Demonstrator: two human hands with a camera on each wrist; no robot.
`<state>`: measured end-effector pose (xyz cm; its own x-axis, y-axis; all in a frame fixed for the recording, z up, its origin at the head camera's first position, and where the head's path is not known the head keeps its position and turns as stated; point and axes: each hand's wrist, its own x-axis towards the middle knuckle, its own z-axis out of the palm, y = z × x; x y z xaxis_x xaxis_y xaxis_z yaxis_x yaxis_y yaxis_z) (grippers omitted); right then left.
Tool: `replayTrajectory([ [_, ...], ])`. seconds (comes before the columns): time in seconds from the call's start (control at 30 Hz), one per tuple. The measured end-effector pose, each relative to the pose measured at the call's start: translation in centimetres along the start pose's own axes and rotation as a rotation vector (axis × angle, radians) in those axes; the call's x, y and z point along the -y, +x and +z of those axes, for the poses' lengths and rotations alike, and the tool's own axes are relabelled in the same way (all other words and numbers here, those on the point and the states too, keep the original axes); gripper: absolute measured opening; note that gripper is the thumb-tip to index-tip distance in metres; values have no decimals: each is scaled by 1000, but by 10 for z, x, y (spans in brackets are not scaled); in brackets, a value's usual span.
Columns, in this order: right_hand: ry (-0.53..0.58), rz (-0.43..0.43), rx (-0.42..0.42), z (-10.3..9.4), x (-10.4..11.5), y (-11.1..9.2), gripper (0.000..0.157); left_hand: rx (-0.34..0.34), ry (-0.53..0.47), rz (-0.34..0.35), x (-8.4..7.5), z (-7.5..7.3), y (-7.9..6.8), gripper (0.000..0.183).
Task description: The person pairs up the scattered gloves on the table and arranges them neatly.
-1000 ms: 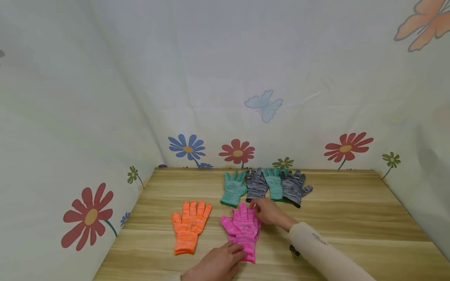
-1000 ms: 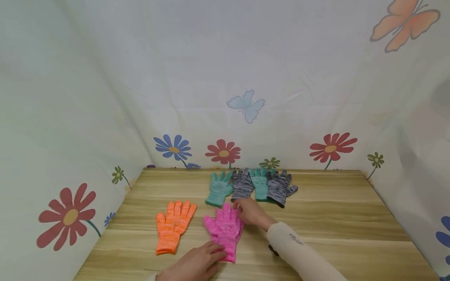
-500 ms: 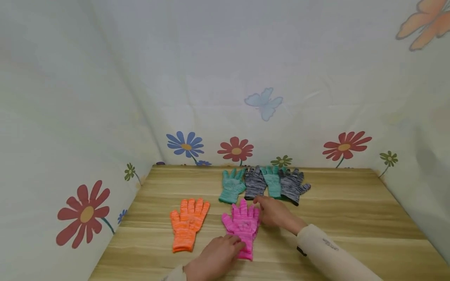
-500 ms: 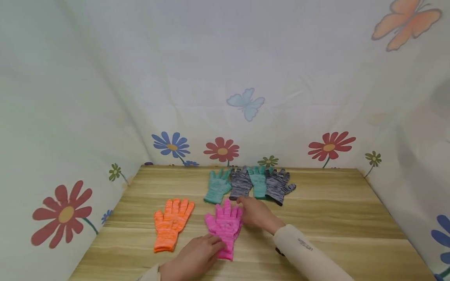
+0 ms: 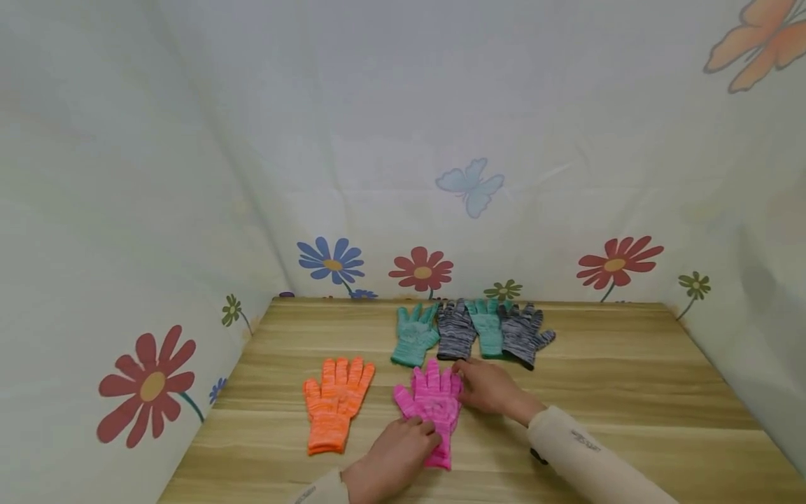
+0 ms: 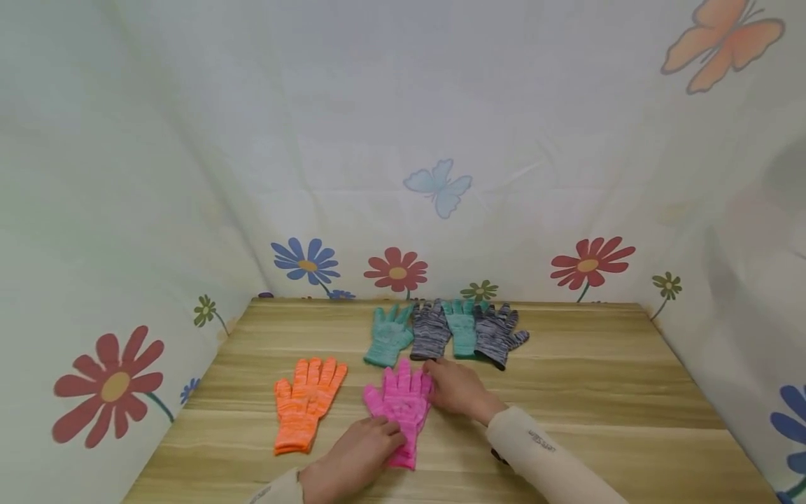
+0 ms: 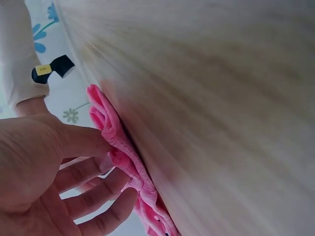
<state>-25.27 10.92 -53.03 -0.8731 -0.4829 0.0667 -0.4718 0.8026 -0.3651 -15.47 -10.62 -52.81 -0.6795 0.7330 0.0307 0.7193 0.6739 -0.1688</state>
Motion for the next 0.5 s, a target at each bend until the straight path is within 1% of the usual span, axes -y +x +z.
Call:
replayTrajectory([
  [0.13, 10, -11, 8, -2, 1, 0, 43, -16, -3, -2, 1, 1, 0, 13],
  [0.27, -1, 16, 12, 0, 0, 0, 29, -27, -22, 3, 2, 2, 0, 12],
  [0.33, -11, 27, 2, 1, 0, 0, 22, -27, -30, 8, 2, 2, 1, 12],
  [0.5, -27, 22, -16, 1, 1, -2, 11, -15, -42, -7, 1, 1, 2, 10],
])
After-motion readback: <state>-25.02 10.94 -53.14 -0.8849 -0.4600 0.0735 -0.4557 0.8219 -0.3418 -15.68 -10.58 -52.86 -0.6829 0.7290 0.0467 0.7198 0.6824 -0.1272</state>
